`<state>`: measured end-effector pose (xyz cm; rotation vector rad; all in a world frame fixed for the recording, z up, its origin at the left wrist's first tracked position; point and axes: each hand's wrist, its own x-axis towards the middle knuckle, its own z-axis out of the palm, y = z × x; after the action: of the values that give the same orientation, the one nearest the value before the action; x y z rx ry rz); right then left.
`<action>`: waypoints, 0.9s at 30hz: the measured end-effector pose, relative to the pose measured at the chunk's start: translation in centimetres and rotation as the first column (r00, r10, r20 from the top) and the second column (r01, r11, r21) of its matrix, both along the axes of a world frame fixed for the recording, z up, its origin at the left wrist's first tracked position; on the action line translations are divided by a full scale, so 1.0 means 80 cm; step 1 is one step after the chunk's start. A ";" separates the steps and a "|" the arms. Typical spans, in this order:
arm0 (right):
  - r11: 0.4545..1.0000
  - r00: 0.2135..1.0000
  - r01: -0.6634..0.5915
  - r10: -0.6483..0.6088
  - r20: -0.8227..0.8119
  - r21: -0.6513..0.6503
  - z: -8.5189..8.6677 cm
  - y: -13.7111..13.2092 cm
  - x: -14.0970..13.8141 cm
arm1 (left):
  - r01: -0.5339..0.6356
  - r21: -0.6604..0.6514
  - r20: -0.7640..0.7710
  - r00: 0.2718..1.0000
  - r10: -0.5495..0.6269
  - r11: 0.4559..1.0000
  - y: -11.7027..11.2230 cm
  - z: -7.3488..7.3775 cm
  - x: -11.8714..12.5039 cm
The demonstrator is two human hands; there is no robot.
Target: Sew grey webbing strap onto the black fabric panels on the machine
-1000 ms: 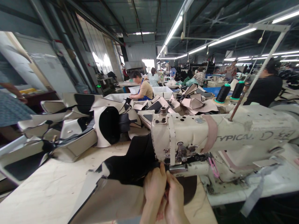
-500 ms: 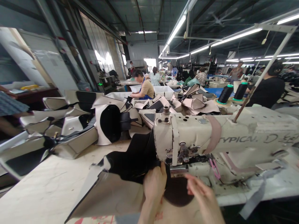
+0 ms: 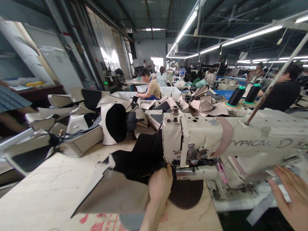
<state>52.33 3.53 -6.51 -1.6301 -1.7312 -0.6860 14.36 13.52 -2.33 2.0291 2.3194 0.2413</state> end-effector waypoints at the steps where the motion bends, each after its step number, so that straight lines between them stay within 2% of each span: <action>1: 1.000 1.000 0.021 -0.020 -0.008 0.006 -0.009 0.000 -0.002 | 0.002 0.001 -0.001 1.000 -0.002 1.000 0.000 0.000 0.000; 3: 0.999 0.999 0.039 -0.038 -0.014 0.029 -0.029 -0.002 -0.005 | 0.003 0.000 -0.004 1.000 -0.003 1.000 0.000 0.000 0.000; 5: 1.000 1.000 -0.003 0.003 0.018 0.028 -0.046 -0.005 -0.009 | -0.003 -0.002 -0.008 1.000 0.003 1.000 0.000 0.001 0.000; 9: 0.999 0.999 -0.037 0.037 0.032 0.012 -0.062 -0.012 -0.015 | -0.011 -0.003 -0.020 1.000 0.011 1.000 -0.003 0.002 0.002; 14: 1.000 0.999 0.002 -0.003 0.042 0.004 -0.052 -0.013 -0.009 | -0.002 -0.004 -0.040 0.999 0.002 1.000 -0.007 0.005 0.003; 21: 0.998 0.999 0.046 -0.046 0.014 0.040 -0.012 0.003 0.010 | 0.029 0.001 -0.056 0.998 -0.028 1.000 -0.010 0.009 0.001; 27: 0.996 0.997 0.070 -0.070 0.010 0.055 -0.013 0.007 0.005 | 0.006 0.006 -0.055 0.998 -0.006 1.000 -0.004 0.002 0.002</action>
<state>52.75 4.12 -7.56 -1.6586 -1.6557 -0.7714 14.55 13.18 -2.13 2.0715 2.3467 0.1945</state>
